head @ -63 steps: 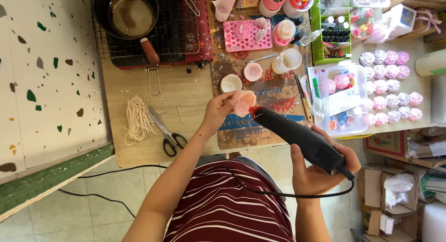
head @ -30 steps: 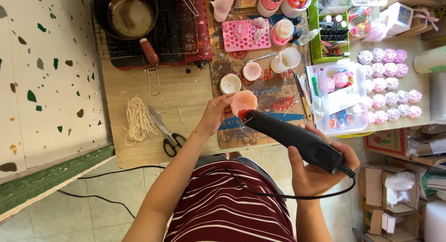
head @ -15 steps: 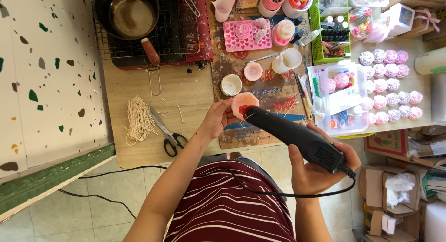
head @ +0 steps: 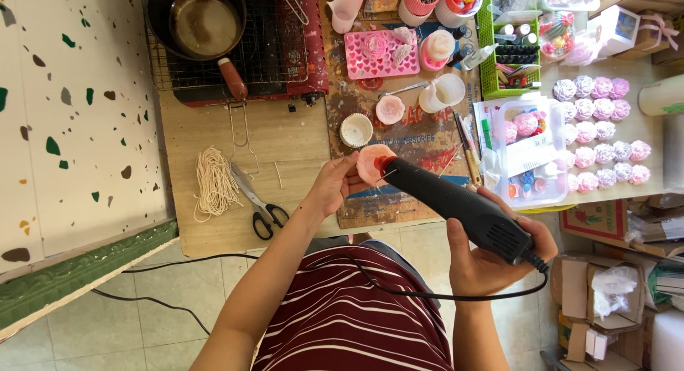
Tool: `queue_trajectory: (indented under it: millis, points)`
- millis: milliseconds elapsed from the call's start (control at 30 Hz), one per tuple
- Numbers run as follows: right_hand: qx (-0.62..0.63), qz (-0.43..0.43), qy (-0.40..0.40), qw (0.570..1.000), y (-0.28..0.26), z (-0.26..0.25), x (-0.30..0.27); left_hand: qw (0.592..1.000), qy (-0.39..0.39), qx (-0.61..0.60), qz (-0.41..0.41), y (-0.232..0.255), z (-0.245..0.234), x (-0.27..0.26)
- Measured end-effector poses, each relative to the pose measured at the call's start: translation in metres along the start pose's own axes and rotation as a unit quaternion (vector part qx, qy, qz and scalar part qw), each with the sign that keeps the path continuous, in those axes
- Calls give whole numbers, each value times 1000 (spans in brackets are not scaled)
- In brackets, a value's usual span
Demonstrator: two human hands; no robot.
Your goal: The recorder uses a heat gun to melt the surface of a candle, adds color, and prepares to package finished products.
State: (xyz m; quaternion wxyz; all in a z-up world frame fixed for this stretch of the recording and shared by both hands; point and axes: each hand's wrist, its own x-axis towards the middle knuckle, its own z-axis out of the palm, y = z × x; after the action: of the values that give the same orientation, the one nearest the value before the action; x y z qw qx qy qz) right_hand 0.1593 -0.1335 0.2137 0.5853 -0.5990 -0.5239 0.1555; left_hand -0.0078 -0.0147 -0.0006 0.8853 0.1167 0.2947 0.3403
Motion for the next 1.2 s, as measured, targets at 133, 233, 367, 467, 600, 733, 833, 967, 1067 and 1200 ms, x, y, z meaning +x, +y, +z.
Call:
queue_trajectory:
  millis: [133, 233, 367, 467, 600, 733, 833, 967, 1067, 1200]
  points:
    - [4, -4, -2, 1000, 5, -3, -2, 1000, 14, 16, -1, 5, 3, -2]
    - [-17, -2, 3, 1000, 1, -3, -1, 1000, 9, 20, -1, 5, 0, -1]
    - [-2, 3, 13, 1000, 3, -4, -1, 1000, 6, 4, 3, 5, -4, 0]
    - [-6, -2, 10, 1000, 4, -6, -2, 1000, 5, -1, 4, 5, -5, -1]
    - [5, -1, 10, 1000, 5, -7, -3, 1000, 9, -3, 14, 5, -7, -1]
    - [-1, 2, 12, 1000, 4, -5, -5, 999, 11, 20, 31, 9, -8, -3]
    - [-6, 11, 6, 1000, 5, -4, -8, 998, 11, 36, 45, 9, -15, -4]
    - [-2, 10, 7, 1000, 4, 1, -10, 998, 8, 40, 54, 9, -22, -5]
    - [-1, 13, 7, 1000, 5, 4, -15, 997, 5, 44, 59, 12, -27, -8]
    - [1, 22, 10, 1000, -1, 12, -16, 996, 3, 59, 64, 18, -28, -14]
